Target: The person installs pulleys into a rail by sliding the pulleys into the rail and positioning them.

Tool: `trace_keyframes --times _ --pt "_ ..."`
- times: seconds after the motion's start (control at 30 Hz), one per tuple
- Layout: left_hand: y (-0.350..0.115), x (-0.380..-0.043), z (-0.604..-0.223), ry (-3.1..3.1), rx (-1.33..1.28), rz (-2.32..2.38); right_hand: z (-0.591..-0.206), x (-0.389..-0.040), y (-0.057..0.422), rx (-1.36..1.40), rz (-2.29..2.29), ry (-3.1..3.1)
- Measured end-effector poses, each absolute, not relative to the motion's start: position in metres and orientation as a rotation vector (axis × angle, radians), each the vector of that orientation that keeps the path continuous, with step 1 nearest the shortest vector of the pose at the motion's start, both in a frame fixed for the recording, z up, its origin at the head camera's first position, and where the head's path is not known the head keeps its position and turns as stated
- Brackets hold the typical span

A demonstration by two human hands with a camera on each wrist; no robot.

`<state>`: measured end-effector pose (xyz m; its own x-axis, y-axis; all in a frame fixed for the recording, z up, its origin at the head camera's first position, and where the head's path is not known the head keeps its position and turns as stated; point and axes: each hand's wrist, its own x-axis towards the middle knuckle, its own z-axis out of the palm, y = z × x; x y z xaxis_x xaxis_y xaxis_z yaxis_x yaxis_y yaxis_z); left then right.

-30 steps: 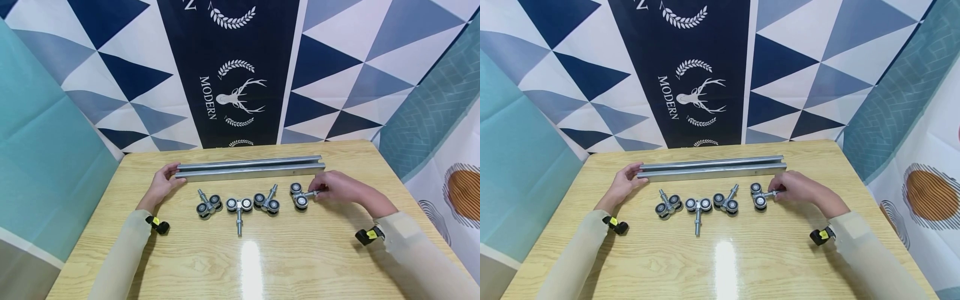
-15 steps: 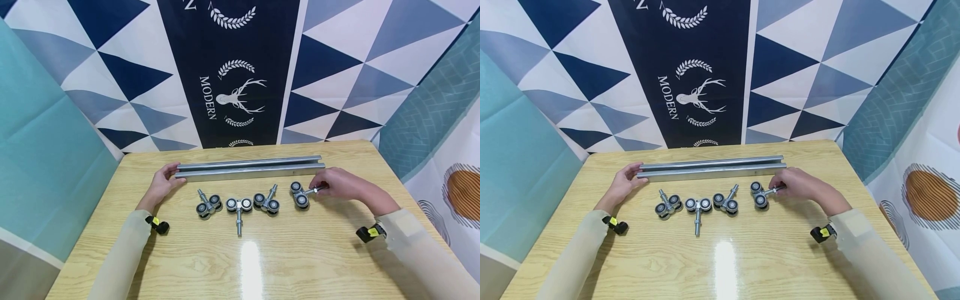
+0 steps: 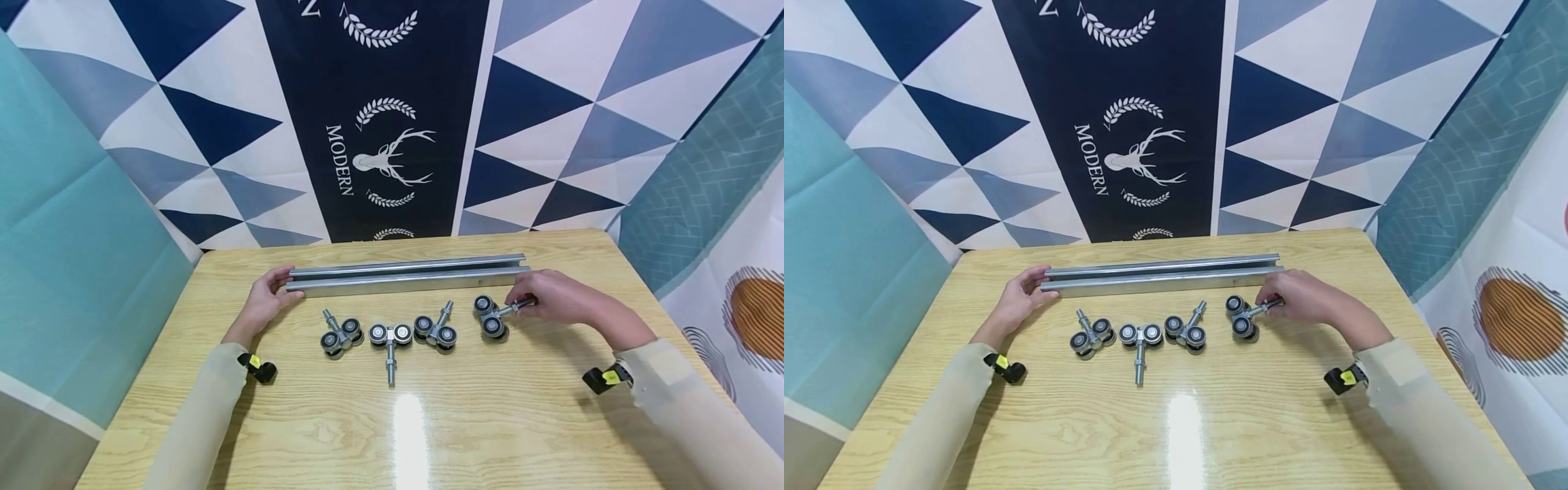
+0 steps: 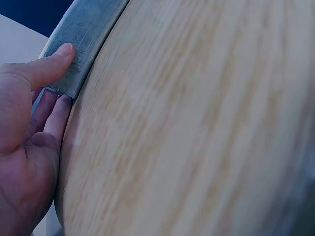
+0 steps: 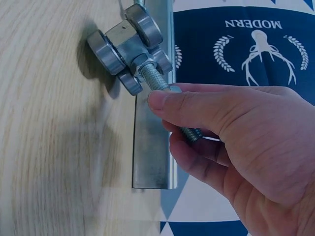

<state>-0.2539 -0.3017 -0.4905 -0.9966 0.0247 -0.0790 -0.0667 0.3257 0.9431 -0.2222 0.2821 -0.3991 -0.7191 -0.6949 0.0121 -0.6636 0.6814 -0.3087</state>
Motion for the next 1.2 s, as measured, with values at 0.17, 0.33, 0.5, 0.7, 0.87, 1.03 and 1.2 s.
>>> trace_keyframes --times 0.17,0.33,0.5,0.7,0.87,1.03,1.2 --pt "-0.302 -0.255 -0.491 2.491 -0.04 1.778 -0.397 -0.222 0.282 -1.146 -0.447 2.809" --pt "-0.301 -0.255 -0.49 2.485 -0.041 1.79 -0.397 -0.221 0.281 -1.14 -0.453 2.821" --pt "-0.3 -0.253 -0.489 2.478 -0.047 1.796 -0.396 -0.223 0.279 -1.136 -0.454 2.81" --pt "-0.301 -0.253 -0.489 2.484 -0.037 1.8 -0.392 -0.224 0.277 -1.129 -0.45 2.805" --pt "-0.302 -0.254 -0.49 2.49 -0.034 1.795 -0.389 -0.223 0.276 -1.129 -0.438 2.817" --pt "-0.303 -0.255 -0.492 2.485 -0.029 1.803 -0.389 -0.224 0.272 -1.098 -0.458 2.821" --pt "-0.302 -0.255 -0.493 2.492 -0.037 1.789 -0.39 -0.224 0.267 -1.066 -0.469 2.811"
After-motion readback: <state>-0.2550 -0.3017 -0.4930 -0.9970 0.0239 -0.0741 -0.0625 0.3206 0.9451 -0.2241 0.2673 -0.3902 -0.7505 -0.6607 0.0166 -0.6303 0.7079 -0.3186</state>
